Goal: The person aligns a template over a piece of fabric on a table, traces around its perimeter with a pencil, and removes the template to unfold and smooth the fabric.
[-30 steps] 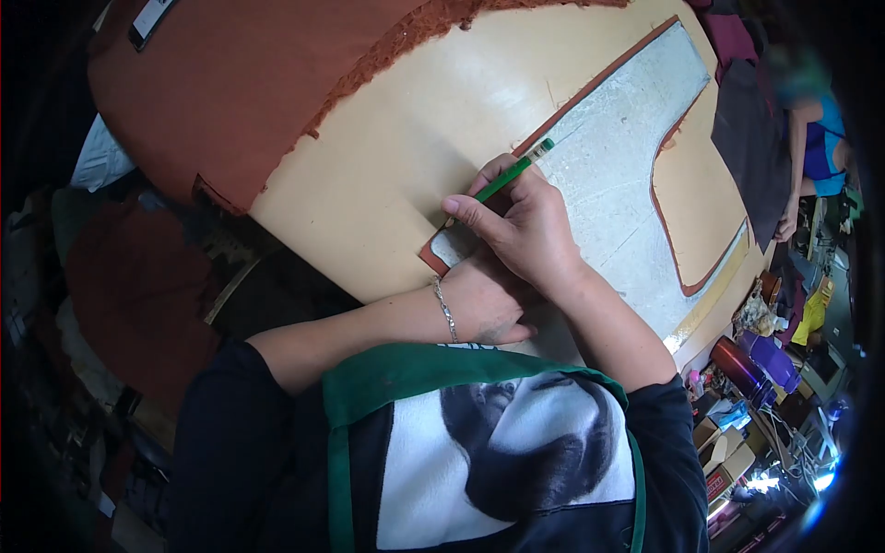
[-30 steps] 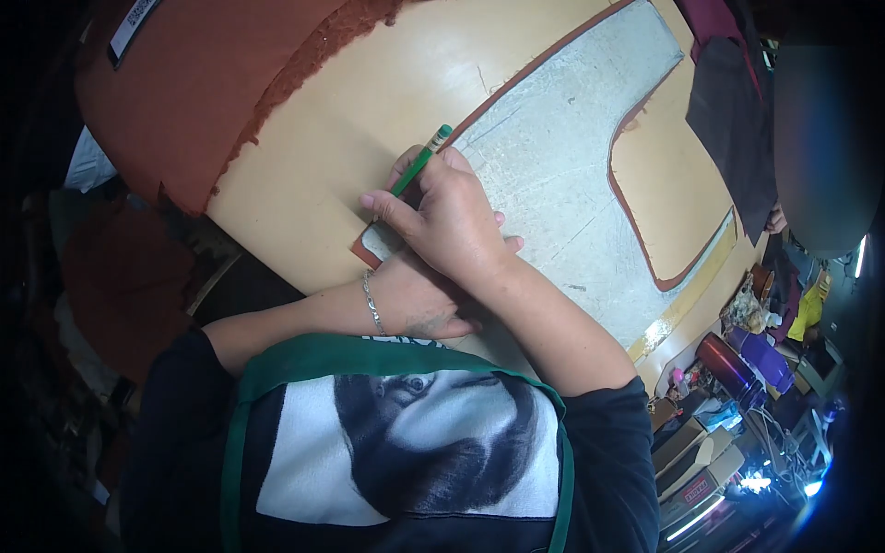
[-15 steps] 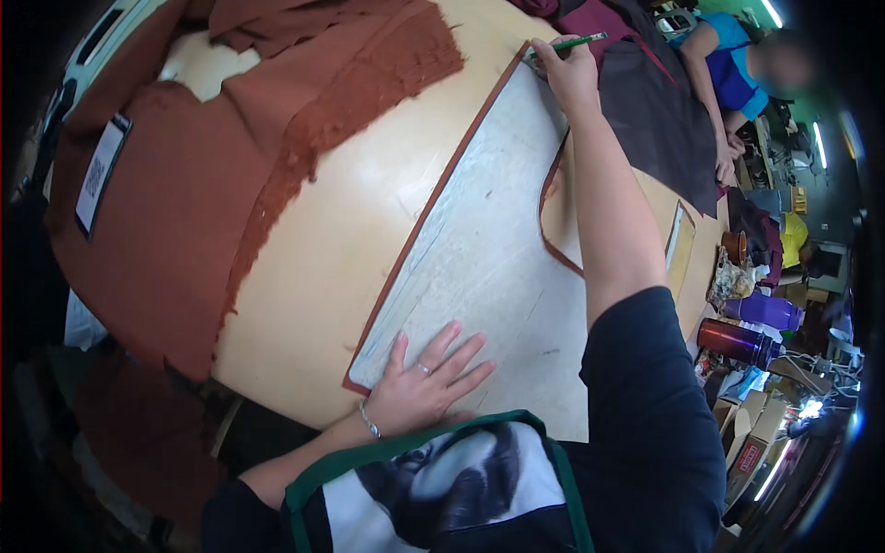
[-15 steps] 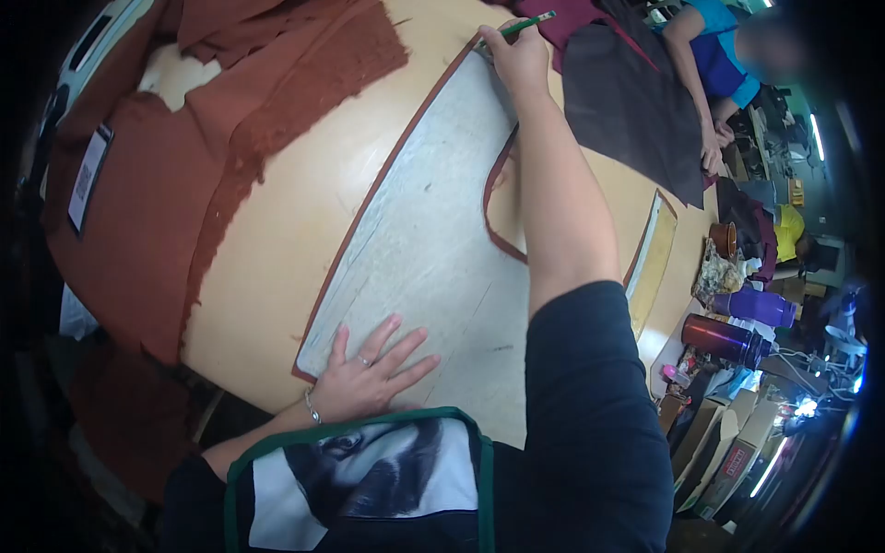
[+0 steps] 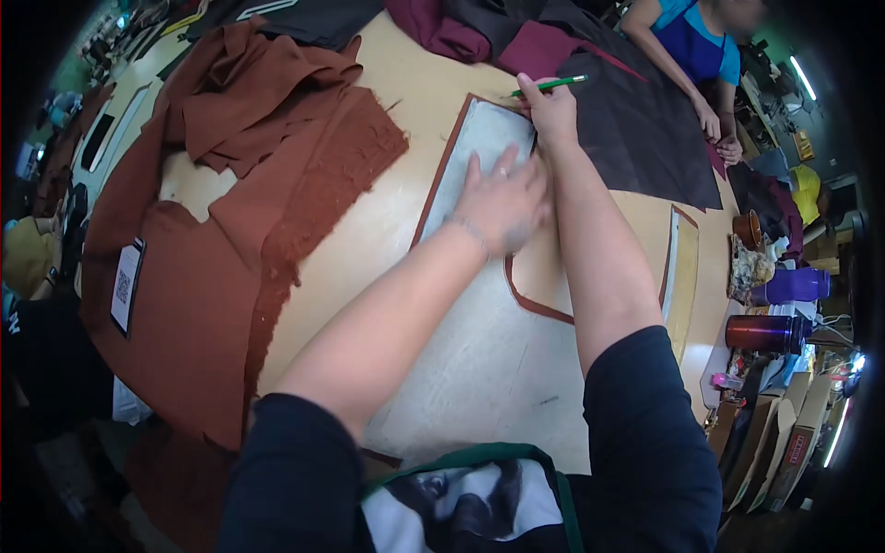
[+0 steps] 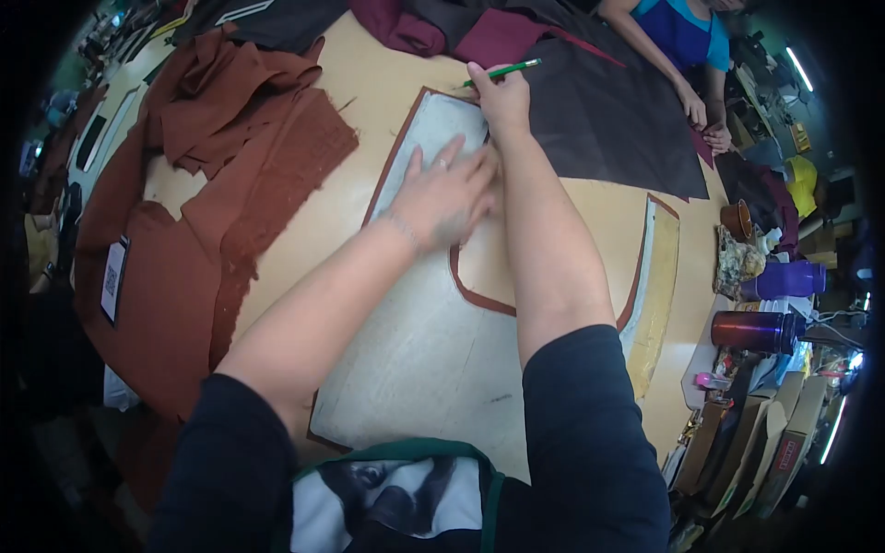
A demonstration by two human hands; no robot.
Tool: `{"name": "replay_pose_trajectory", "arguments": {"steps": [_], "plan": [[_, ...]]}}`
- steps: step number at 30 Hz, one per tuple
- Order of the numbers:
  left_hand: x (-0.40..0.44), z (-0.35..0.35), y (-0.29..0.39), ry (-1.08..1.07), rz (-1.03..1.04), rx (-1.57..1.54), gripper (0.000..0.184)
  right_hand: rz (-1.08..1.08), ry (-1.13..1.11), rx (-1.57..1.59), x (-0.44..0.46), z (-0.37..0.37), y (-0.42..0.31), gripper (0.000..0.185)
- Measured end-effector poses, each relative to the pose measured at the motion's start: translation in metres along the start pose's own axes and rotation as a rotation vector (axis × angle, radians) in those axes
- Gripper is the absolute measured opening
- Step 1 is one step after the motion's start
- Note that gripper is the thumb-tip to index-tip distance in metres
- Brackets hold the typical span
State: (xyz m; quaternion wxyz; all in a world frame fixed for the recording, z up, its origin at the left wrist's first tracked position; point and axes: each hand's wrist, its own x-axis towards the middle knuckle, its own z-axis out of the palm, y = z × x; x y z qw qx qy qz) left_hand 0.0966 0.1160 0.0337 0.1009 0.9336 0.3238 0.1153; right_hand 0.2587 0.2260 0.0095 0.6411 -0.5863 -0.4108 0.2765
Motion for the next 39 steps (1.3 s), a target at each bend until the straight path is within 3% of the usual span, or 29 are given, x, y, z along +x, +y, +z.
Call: {"name": "replay_pose_trajectory", "arguments": {"steps": [5,12,24,26,29,33,39], "plan": [[0.039,0.013,-0.031,-0.094,-0.211,0.055,0.050,-0.010,-0.067,-0.052,0.006,0.001,0.016,0.027],[0.045,0.026,-0.034,0.035,-0.299,0.013,0.047,-0.126,-0.092,-0.320,0.009,0.009,0.018,0.031],[0.046,0.029,-0.034,0.064,-0.298,0.004,0.046,-0.195,-0.156,-0.476,0.014,-0.022,0.020,0.026],[0.046,0.030,-0.035,0.071,-0.304,0.003,0.046,-0.125,-0.165,-0.545,0.006,-0.030,-0.003,0.027],[0.046,0.030,-0.035,0.068,-0.304,0.004,0.046,-0.129,-0.140,-0.345,0.016,-0.017,0.009,0.028],[0.047,0.028,-0.035,0.039,-0.312,0.000,0.046,-0.178,-0.169,-0.374,0.018,0.011,0.018,0.029],[0.046,0.028,-0.034,0.037,-0.312,-0.008,0.047,-0.143,-0.187,-0.327,0.022,-0.005,0.026,0.025]]}}
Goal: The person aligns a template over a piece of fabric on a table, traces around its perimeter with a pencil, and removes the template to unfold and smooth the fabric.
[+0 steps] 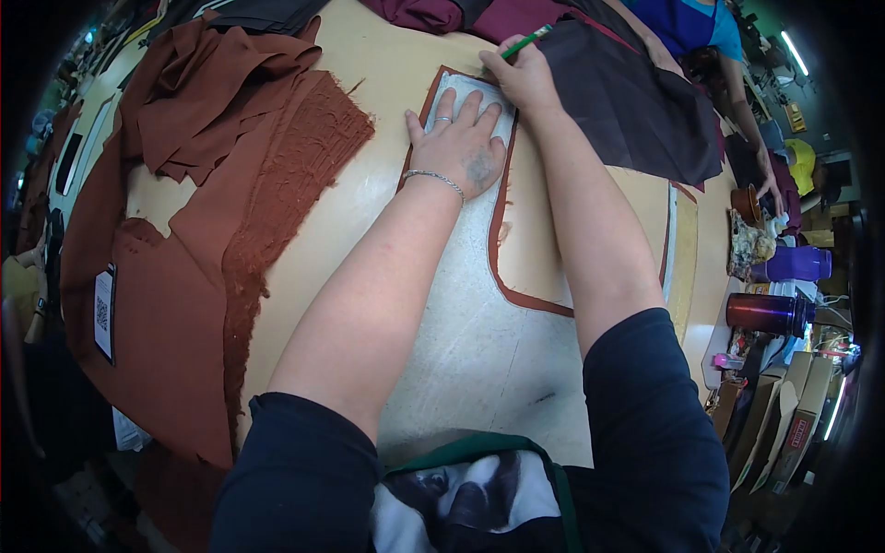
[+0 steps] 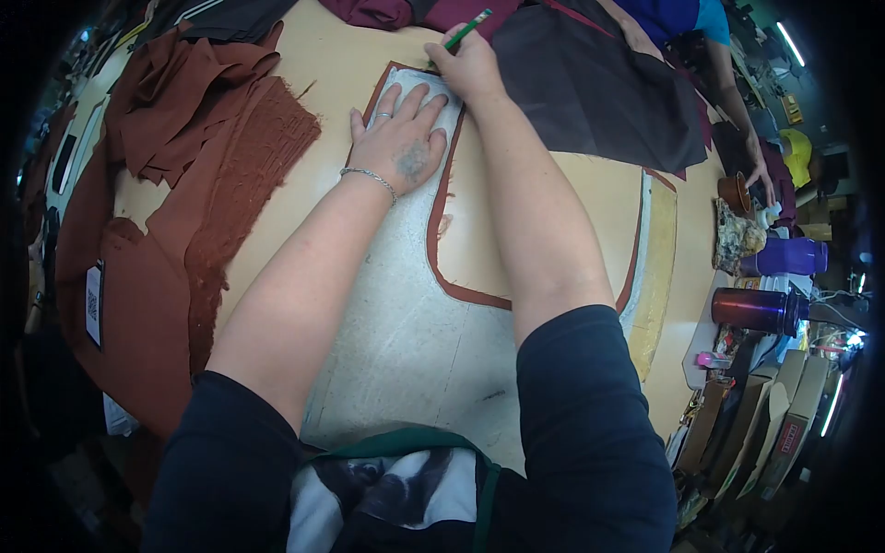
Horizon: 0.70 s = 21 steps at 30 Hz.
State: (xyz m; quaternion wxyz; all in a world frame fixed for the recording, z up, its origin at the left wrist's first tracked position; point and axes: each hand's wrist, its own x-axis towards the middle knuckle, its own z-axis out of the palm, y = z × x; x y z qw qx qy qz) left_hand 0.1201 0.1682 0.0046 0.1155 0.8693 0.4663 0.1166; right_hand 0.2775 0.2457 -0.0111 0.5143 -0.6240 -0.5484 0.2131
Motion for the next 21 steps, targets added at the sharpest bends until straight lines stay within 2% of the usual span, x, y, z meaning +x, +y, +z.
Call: {"name": "replay_pose_trajectory", "arguments": {"steps": [1,3,5,7,8,9,14,17,18,21], "plan": [[0.000,0.000,0.000,0.004,0.002,0.002,0.047,0.003,-0.008,0.010,0.001,-0.009,0.006,0.024],[0.000,-0.001,-0.001,0.009,-0.003,0.004,0.047,-0.038,-0.048,-0.173,-0.004,-0.030,-0.004,0.019],[-0.001,-0.001,0.002,0.006,-0.001,0.006,0.047,0.044,0.004,-0.123,-0.006,-0.031,-0.007,0.019],[0.000,-0.001,0.001,0.003,-0.002,0.017,0.047,-0.020,0.040,0.021,-0.005,-0.015,-0.006,0.019],[0.000,-0.001,0.001,0.006,-0.002,0.015,0.047,0.019,-0.016,0.091,-0.008,-0.008,-0.012,0.021],[0.000,-0.001,0.000,0.008,-0.001,0.015,0.046,-0.064,-0.016,0.025,-0.003,0.001,0.000,0.022],[-0.001,0.000,-0.001,0.004,0.005,0.012,0.047,0.030,-0.040,-0.024,-0.007,-0.019,-0.004,0.020],[-0.001,0.000,0.000,0.020,0.006,0.013,0.047,0.040,0.114,-0.221,-0.017,-0.046,-0.006,0.022],[-0.001,0.000,-0.001,0.021,0.009,0.012,0.047,0.049,0.154,0.019,-0.026,-0.048,-0.008,0.023],[0.004,-0.003,-0.003,-0.015,0.032,0.040,0.046,-0.025,0.305,0.056,-0.049,-0.038,-0.008,0.024]]}}
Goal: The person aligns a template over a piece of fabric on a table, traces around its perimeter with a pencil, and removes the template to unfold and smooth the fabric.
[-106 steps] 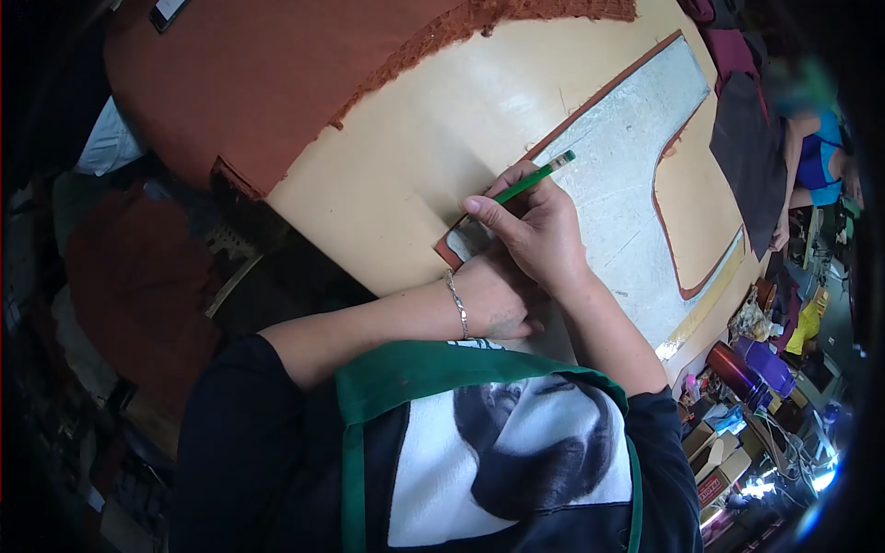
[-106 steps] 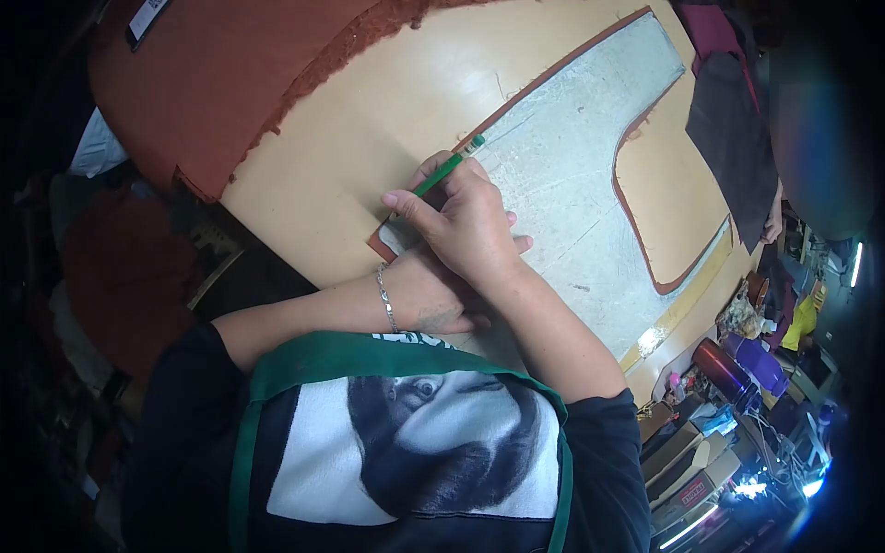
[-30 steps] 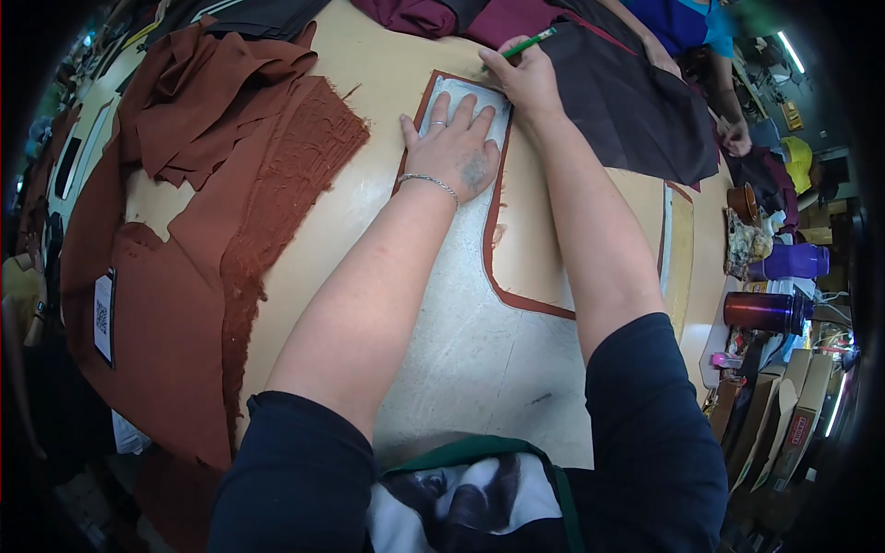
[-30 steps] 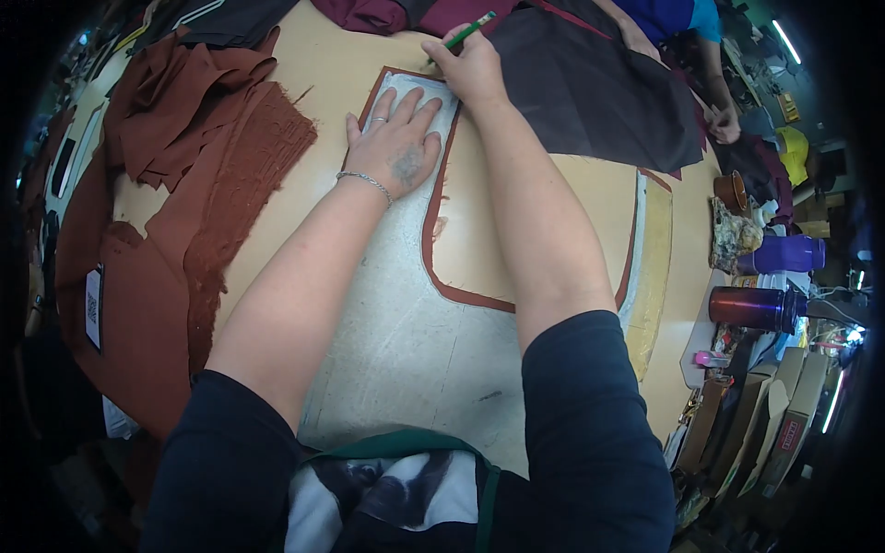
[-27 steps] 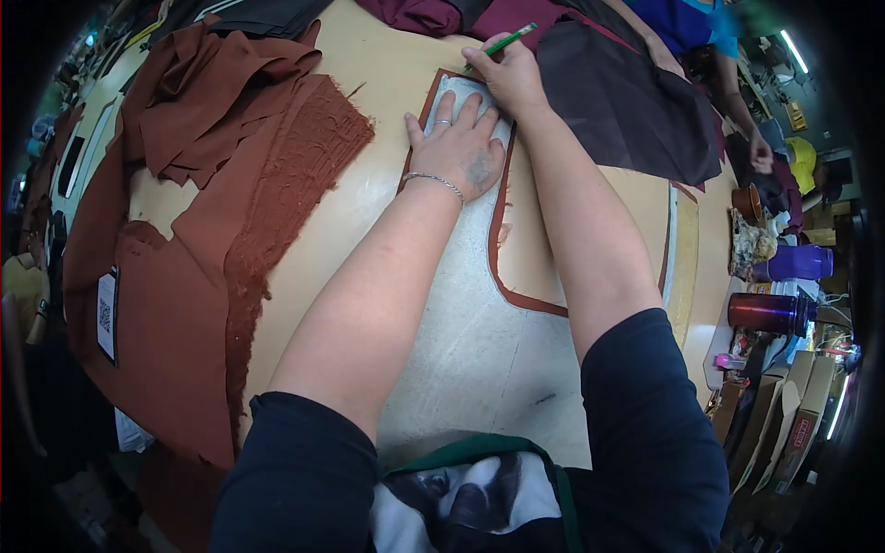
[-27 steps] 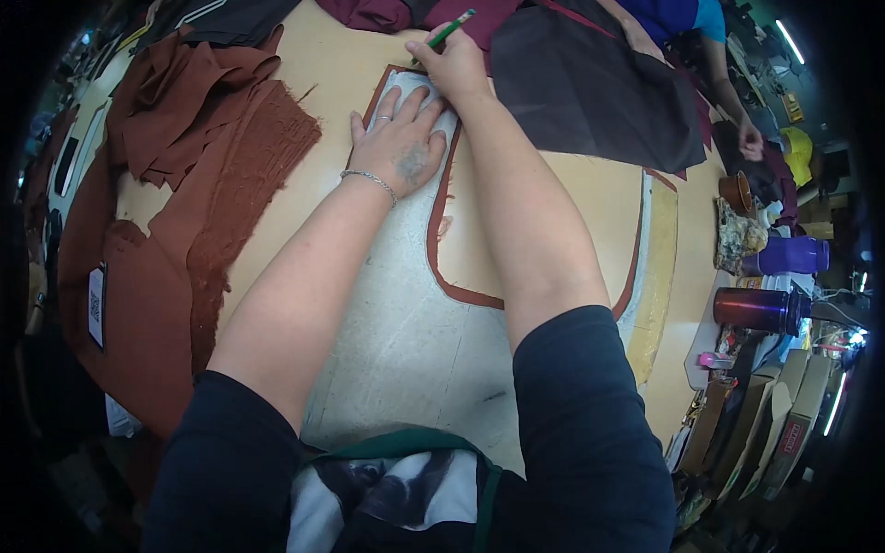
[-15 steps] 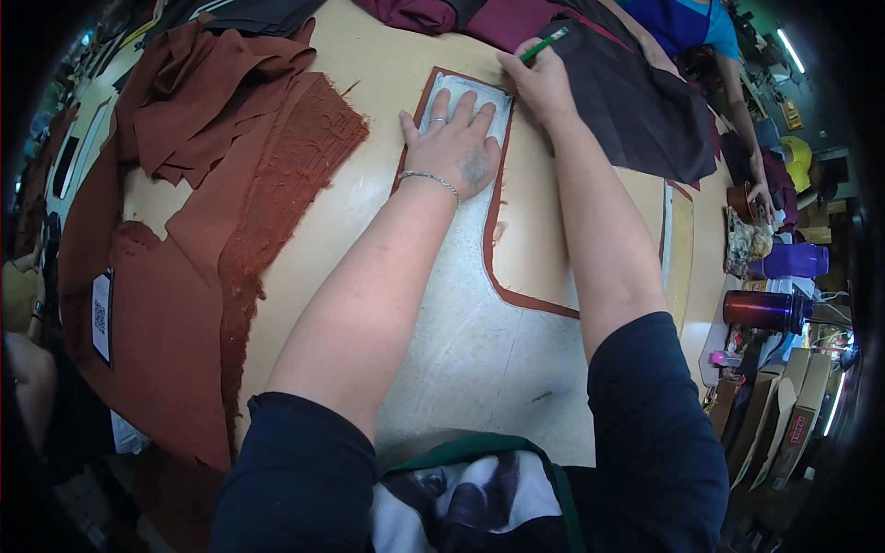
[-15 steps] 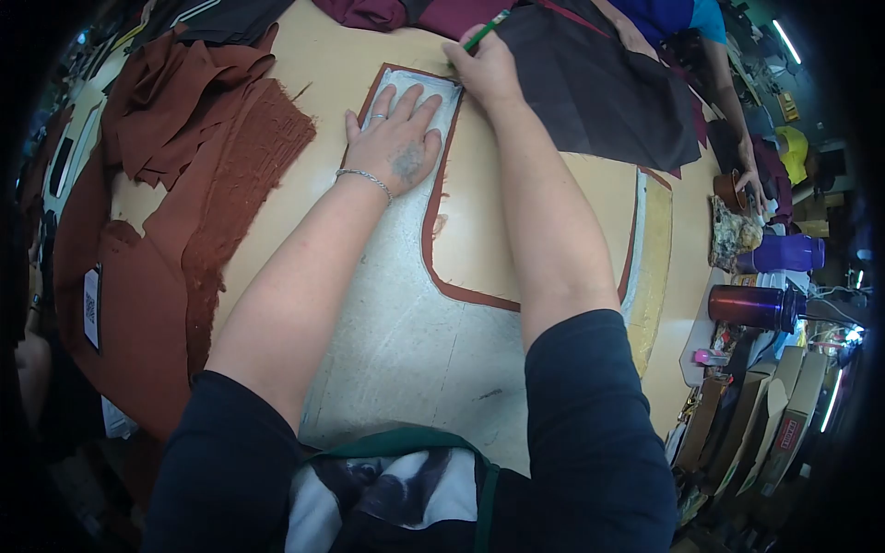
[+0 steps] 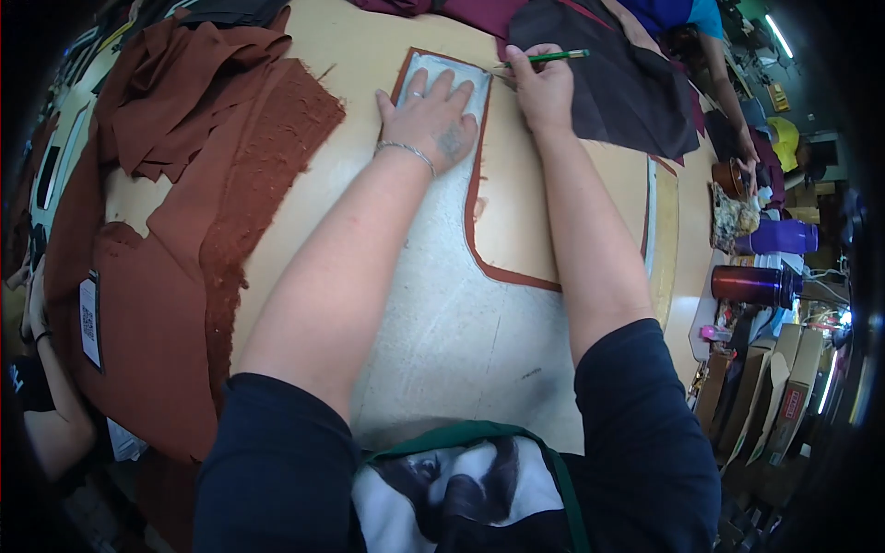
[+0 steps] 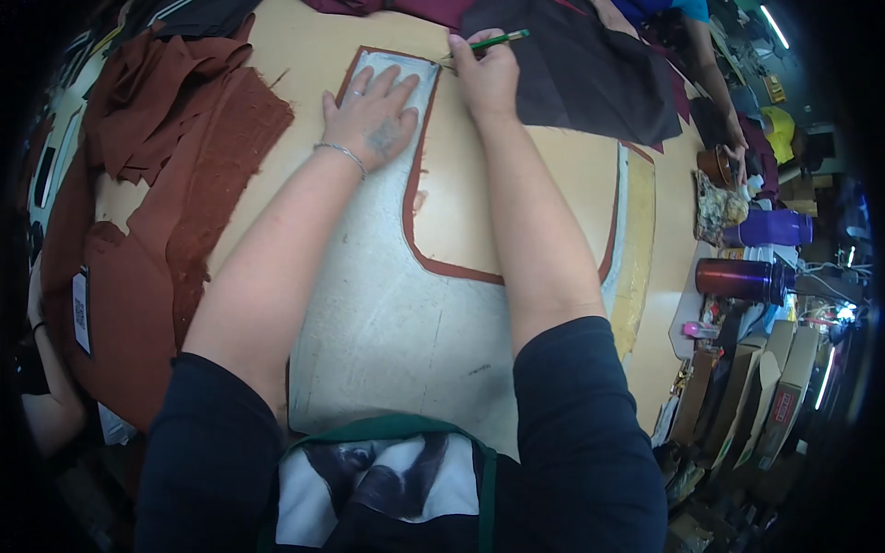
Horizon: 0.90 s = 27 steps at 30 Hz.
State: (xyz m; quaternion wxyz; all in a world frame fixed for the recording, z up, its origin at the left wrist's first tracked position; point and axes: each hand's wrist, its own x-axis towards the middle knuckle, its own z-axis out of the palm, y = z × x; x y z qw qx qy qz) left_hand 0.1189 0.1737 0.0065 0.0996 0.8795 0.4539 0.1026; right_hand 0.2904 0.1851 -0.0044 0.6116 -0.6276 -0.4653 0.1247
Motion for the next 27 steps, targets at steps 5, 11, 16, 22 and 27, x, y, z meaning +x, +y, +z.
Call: {"name": "replay_pose_trajectory", "arguments": {"steps": [5,11,16,22,27], "plan": [[0.005,-0.001,-0.011,-0.017,0.068,0.048,0.047,-0.027,0.087,-0.190,-0.025,0.006,-0.011,0.024],[0.007,0.002,-0.013,0.003,0.069,0.072,0.047,-0.175,0.022,-0.339,-0.040,0.010,-0.023,0.021],[0.008,0.001,-0.012,-0.015,0.060,0.071,0.048,-0.228,-0.066,-0.390,-0.096,-0.001,-0.049,0.018],[0.008,0.002,-0.011,-0.011,0.048,0.085,0.048,-0.110,-0.273,-0.266,-0.176,-0.033,-0.098,0.016],[0.008,0.000,-0.009,-0.033,0.041,0.089,0.048,-0.047,-0.505,-0.263,-0.200,-0.079,-0.115,0.015]]}}
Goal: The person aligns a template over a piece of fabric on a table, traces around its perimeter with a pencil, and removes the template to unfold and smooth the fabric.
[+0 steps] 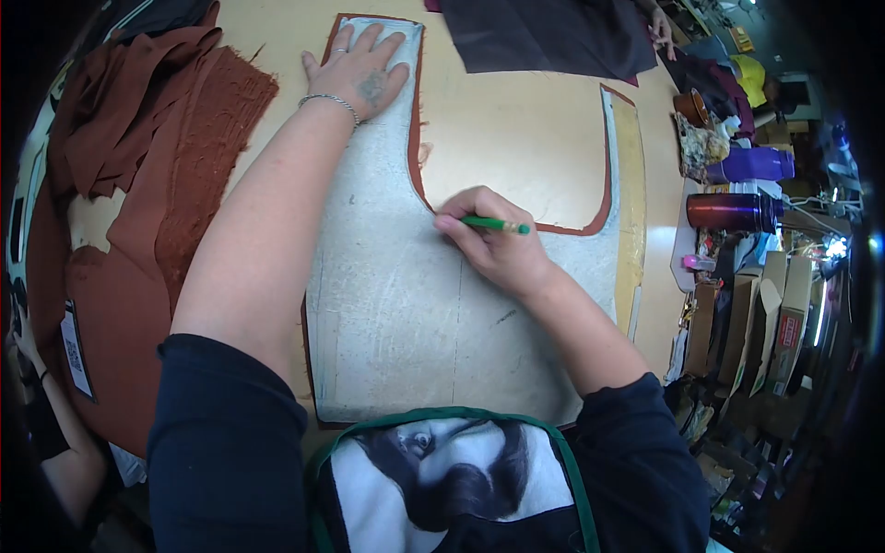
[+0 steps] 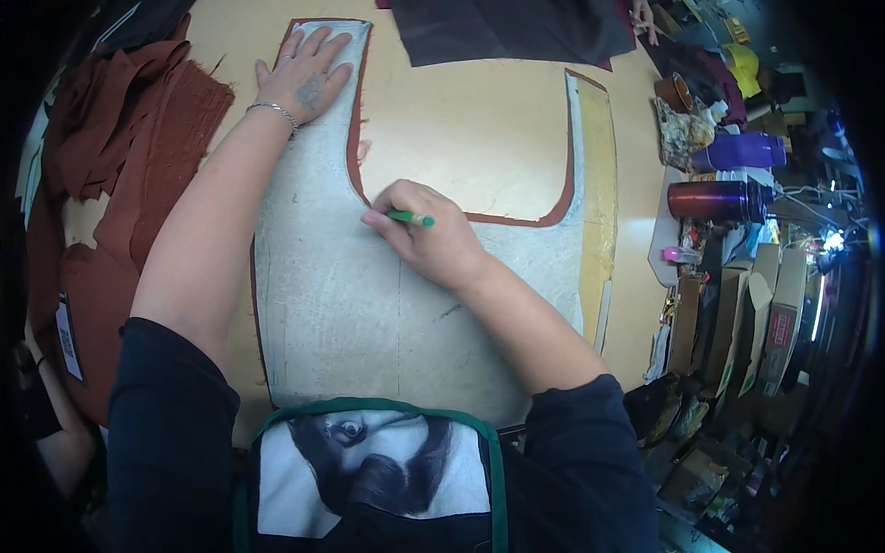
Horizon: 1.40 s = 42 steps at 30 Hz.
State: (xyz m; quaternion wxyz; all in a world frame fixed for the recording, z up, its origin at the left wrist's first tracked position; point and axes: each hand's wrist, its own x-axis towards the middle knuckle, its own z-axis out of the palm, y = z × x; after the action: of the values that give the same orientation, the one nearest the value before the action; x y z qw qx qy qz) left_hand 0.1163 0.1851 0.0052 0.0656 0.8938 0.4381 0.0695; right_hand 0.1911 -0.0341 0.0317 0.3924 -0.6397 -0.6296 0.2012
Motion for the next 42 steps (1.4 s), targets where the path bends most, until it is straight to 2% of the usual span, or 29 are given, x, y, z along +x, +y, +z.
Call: {"name": "replay_pose_trajectory", "arguments": {"steps": [4,7,8,11,14,17,21,27,30,35,42], "plan": [[0.000,0.000,0.000,-0.009,0.009,0.038,0.048,0.199,-0.100,0.031,-0.014,-0.035,0.009,0.016],[0.000,0.000,0.001,-0.010,0.017,0.040,0.048,0.266,0.058,0.125,0.002,-0.045,0.013,0.017],[-0.001,0.000,0.001,-0.010,0.021,0.038,0.048,0.253,0.220,0.365,0.016,-0.038,0.024,0.017],[-0.002,-0.003,0.002,-0.013,0.023,0.021,0.046,0.260,0.427,0.580,0.068,-0.018,0.038,0.016],[-0.003,-0.002,0.002,0.023,0.036,-0.002,0.045,0.187,0.540,0.607,0.119,0.008,0.060,0.014],[-0.005,0.001,0.000,0.107,0.114,0.072,0.042,0.187,0.622,0.424,0.154,0.021,0.082,0.013],[-0.003,-0.005,0.002,-0.010,0.072,-0.063,0.044,0.166,0.672,0.263,0.175,0.027,0.096,0.014],[-0.002,-0.002,0.000,0.011,0.079,-0.075,0.044,0.174,0.623,0.100,0.171,0.027,0.078,0.014],[-0.002,-0.005,0.000,0.007,0.080,-0.063,0.044,0.085,0.596,-0.044,0.155,0.029,0.068,0.015],[-0.002,-0.001,0.000,0.018,0.075,-0.050,0.044,0.090,0.461,0.073,0.082,0.038,0.027,0.012],[-0.001,0.001,0.001,0.020,0.067,-0.023,0.044,0.069,0.150,0.012,-0.006,0.014,-0.015,0.011]]}}
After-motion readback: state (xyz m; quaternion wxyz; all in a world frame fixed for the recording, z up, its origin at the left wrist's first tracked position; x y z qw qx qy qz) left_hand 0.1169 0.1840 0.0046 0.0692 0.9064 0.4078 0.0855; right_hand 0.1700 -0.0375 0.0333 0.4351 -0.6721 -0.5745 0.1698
